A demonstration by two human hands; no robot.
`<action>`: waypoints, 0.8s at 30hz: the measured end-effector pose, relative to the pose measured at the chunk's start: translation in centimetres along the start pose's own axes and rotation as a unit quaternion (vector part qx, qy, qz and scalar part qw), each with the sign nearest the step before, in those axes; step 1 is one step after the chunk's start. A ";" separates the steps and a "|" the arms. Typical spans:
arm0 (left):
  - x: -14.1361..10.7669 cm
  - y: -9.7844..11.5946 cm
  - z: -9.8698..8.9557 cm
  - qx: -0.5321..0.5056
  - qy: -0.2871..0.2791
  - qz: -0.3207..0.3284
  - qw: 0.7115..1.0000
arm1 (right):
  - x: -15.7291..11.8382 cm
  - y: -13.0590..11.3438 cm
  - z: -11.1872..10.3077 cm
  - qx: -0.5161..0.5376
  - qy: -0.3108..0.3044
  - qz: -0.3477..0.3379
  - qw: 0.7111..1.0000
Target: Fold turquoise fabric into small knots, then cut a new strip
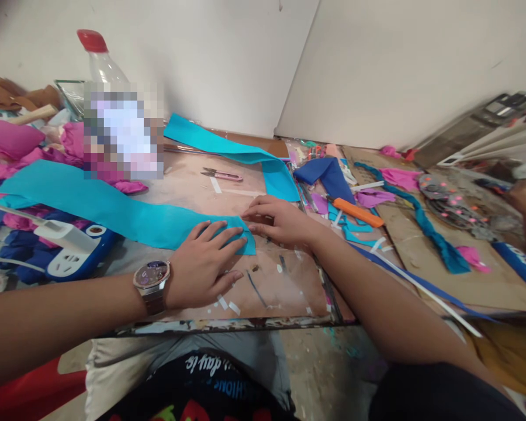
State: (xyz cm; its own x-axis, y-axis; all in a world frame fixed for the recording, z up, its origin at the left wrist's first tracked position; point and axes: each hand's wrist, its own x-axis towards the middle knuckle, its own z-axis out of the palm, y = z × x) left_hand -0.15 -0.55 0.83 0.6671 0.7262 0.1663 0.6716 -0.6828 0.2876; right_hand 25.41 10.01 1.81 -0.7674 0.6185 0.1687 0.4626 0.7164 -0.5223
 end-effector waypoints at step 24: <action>0.1 0.1 0.0 -0.001 0.003 0.003 1.000 | 0.1 -0.8 0.9 0.027 0.026 -0.036 0.999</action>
State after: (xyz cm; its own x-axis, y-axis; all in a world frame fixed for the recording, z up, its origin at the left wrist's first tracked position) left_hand -0.07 -0.54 0.88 0.6692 0.7224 0.1740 0.6668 -0.6872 0.2883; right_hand 24.53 9.23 1.54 -0.7731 0.5833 0.2491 0.3816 0.7415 -0.5519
